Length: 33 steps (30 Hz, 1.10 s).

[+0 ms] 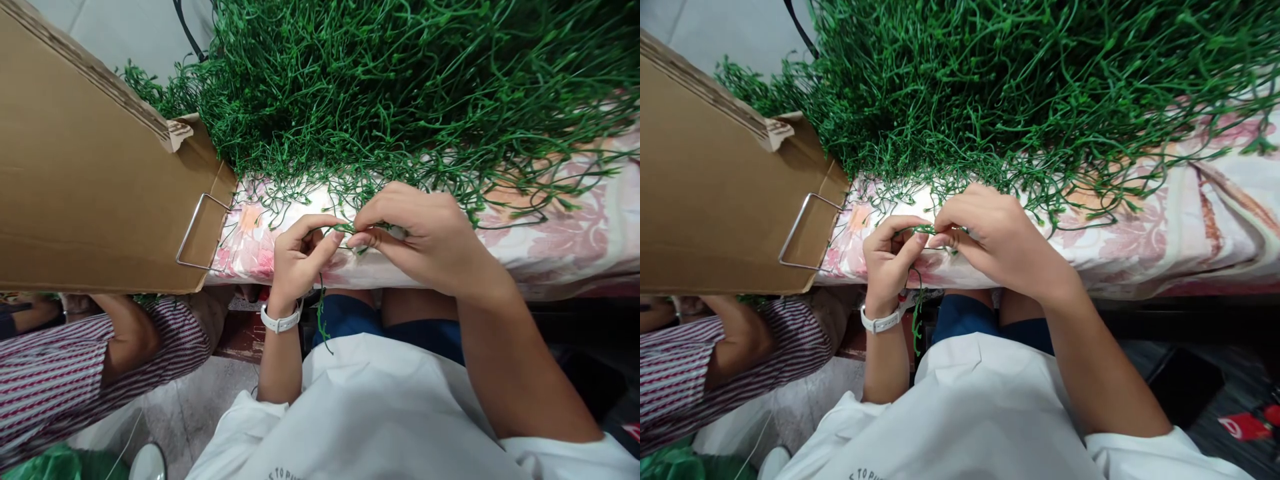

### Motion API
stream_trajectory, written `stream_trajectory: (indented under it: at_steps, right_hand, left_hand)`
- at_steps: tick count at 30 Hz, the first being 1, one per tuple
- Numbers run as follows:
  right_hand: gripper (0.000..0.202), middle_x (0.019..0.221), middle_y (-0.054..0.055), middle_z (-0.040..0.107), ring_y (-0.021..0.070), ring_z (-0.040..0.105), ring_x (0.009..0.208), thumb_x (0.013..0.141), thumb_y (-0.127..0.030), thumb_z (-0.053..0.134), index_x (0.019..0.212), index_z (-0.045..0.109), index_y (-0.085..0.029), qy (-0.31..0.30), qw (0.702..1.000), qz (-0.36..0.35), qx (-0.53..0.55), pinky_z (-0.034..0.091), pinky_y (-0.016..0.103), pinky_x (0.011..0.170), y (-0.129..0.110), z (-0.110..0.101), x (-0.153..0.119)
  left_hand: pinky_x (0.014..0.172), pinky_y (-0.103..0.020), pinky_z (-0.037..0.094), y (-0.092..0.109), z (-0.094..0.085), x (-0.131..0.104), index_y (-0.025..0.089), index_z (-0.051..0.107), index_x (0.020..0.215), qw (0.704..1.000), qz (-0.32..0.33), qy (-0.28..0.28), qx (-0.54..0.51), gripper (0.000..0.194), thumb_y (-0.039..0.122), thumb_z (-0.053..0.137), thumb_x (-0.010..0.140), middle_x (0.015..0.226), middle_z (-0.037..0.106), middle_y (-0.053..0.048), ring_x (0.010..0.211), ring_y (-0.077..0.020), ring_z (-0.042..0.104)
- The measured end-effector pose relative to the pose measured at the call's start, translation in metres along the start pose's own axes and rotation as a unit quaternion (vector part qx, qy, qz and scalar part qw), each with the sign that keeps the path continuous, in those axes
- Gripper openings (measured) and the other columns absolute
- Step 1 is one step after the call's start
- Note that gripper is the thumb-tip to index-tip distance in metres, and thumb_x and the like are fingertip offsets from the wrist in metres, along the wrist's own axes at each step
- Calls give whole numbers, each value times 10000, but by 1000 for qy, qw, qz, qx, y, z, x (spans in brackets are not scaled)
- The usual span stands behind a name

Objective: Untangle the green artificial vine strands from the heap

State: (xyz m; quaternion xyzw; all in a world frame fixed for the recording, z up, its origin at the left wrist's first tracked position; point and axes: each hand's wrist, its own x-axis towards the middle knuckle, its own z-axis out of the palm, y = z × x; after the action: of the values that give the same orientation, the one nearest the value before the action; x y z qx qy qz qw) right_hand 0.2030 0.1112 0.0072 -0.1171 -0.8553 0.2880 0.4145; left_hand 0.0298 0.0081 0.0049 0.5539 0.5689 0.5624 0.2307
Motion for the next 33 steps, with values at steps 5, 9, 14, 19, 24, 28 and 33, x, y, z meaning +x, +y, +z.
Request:
stream_trajectory:
  at_steps: [5, 9, 14, 19, 24, 28, 33]
  right_hand:
    - [135, 789, 21, 684, 193, 598, 750, 948, -166, 569, 841, 618, -231, 0, 1000, 2, -16, 451, 336, 725, 0, 1, -1]
    - [123, 769, 32, 648, 206, 568, 735, 947, -185, 559, 841, 601, -231, 5, 999, 17, -29, 432, 343, 718, 0, 1, -1]
    - [163, 758, 40, 606, 204, 527, 730, 932, -134, 487, 813, 547, -227, -9, 999, 11, -40, 414, 344, 720, 0, 2, 2]
    - [181, 728, 35, 575, 202, 498, 717, 891, -96, 460, 788, 509, -236, -39, 999, 1, 15, 424, 366, 717, -1, -1, -1]
    - [162, 748, 33, 539, 203, 508, 677, 980, -217, 546, 836, 582, -281, 212, 964, 69, 144, 401, 394, 621, -7, -3, -14]
    - [58, 851, 42, 632, 202, 583, 729, 957, -289, 668, 903, 655, -306, 263, 945, 167, 99, 495, 408, 650, -8, 3, -12]
    - [68, 943, 37, 672, 161, 656, 825, 914, -224, 727, 963, 687, -249, 245, 952, 152, 107, 576, 344, 743, 1, 8, -6]
  left_hand:
    - [468, -180, 376, -2, 2, 1, 202, 741, 864, 1000, -2, 17, -16, 183, 378, 790, 876, 682, 586, 24, 497, -58, 487]
    - [607, -196, 485, -6, 5, 5, 193, 738, 831, 995, 50, 72, 37, 191, 366, 816, 849, 883, 690, -38, 743, -116, 639]
    - [569, -169, 455, -6, 16, 3, 185, 713, 758, 980, 50, 177, 75, 103, 131, 768, 828, 681, 662, 23, 618, -83, 608]
    - [605, -178, 483, -11, 16, 4, 179, 691, 758, 962, 53, 249, 94, 107, 104, 758, 794, 714, 667, 21, 660, -92, 638]
    - [515, -162, 437, -19, -8, 16, 193, 578, 774, 956, -14, 289, -44, 363, 411, 868, 777, 653, 607, 52, 543, -67, 559]
    - [526, -170, 453, -15, -10, 18, 178, 662, 808, 974, -53, 218, -32, 401, 490, 899, 724, 691, 659, 19, 581, -77, 596]
    - [557, -160, 429, -13, -4, 15, 178, 760, 805, 968, -8, 250, 0, 342, 471, 910, 715, 823, 651, 6, 624, -42, 540]
